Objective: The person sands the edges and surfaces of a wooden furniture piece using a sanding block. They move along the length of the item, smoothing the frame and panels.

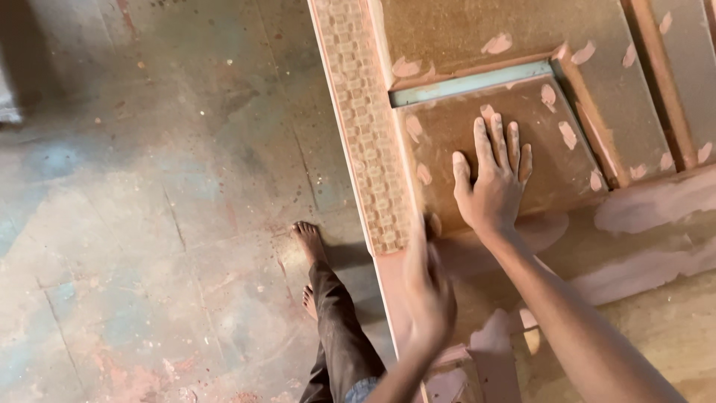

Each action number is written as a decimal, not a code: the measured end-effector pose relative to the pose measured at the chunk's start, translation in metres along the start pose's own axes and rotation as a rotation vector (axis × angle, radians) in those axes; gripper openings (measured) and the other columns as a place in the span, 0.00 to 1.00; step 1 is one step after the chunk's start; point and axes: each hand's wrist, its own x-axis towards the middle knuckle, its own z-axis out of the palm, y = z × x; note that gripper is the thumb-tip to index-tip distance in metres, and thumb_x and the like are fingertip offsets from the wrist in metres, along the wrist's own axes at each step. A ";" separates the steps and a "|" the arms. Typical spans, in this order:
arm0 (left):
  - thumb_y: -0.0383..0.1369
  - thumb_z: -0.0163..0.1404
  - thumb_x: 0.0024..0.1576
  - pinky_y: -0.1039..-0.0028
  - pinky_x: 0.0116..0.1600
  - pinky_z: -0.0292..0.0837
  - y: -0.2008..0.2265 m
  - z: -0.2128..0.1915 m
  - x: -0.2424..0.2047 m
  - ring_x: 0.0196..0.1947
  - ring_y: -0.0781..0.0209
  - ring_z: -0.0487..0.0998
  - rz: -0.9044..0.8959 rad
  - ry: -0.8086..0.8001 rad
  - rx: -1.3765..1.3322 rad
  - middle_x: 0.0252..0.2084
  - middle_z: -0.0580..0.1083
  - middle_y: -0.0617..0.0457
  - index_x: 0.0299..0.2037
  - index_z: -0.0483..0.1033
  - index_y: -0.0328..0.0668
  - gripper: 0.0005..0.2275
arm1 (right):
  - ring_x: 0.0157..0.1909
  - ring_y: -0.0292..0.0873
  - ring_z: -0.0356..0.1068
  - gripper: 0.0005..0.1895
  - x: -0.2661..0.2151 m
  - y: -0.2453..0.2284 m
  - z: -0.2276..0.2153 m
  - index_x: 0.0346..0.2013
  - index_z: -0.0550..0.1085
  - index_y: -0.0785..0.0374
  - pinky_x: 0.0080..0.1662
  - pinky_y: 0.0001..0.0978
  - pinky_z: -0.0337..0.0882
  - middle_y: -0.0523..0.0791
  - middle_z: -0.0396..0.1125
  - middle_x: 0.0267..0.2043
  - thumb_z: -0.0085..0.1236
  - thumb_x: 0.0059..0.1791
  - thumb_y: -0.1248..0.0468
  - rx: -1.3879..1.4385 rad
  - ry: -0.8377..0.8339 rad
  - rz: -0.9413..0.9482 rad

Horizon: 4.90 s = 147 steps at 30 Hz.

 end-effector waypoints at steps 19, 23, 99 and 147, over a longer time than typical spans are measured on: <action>0.11 0.39 0.56 0.58 0.77 0.57 0.008 0.024 0.085 0.73 0.39 0.64 0.296 0.188 0.219 0.72 0.64 0.35 0.70 0.63 0.29 0.28 | 0.80 0.62 0.45 0.32 -0.001 -0.002 -0.005 0.75 0.62 0.61 0.73 0.65 0.39 0.52 0.52 0.79 0.47 0.59 0.49 0.002 -0.012 -0.016; 0.11 0.36 0.57 0.58 0.78 0.56 0.000 0.010 0.028 0.75 0.39 0.62 0.294 0.065 0.234 0.73 0.63 0.35 0.70 0.62 0.30 0.28 | 0.80 0.60 0.45 0.32 -0.005 0.000 -0.005 0.75 0.62 0.60 0.74 0.63 0.41 0.51 0.52 0.79 0.46 0.59 0.49 0.007 -0.008 -0.004; 0.13 0.42 0.57 0.64 0.74 0.63 -0.024 0.028 0.176 0.68 0.43 0.70 0.270 0.185 0.283 0.68 0.68 0.38 0.68 0.65 0.30 0.25 | 0.80 0.61 0.44 0.32 -0.003 0.000 -0.006 0.75 0.62 0.62 0.74 0.64 0.39 0.52 0.52 0.79 0.49 0.60 0.49 0.022 -0.037 -0.016; 0.15 0.37 0.61 0.63 0.65 0.73 -0.010 0.019 0.125 0.57 0.46 0.78 0.107 0.087 0.096 0.59 0.75 0.37 0.69 0.64 0.30 0.23 | 0.80 0.63 0.45 0.32 -0.004 0.001 -0.006 0.74 0.63 0.64 0.74 0.64 0.39 0.54 0.53 0.78 0.50 0.59 0.51 0.044 -0.016 -0.013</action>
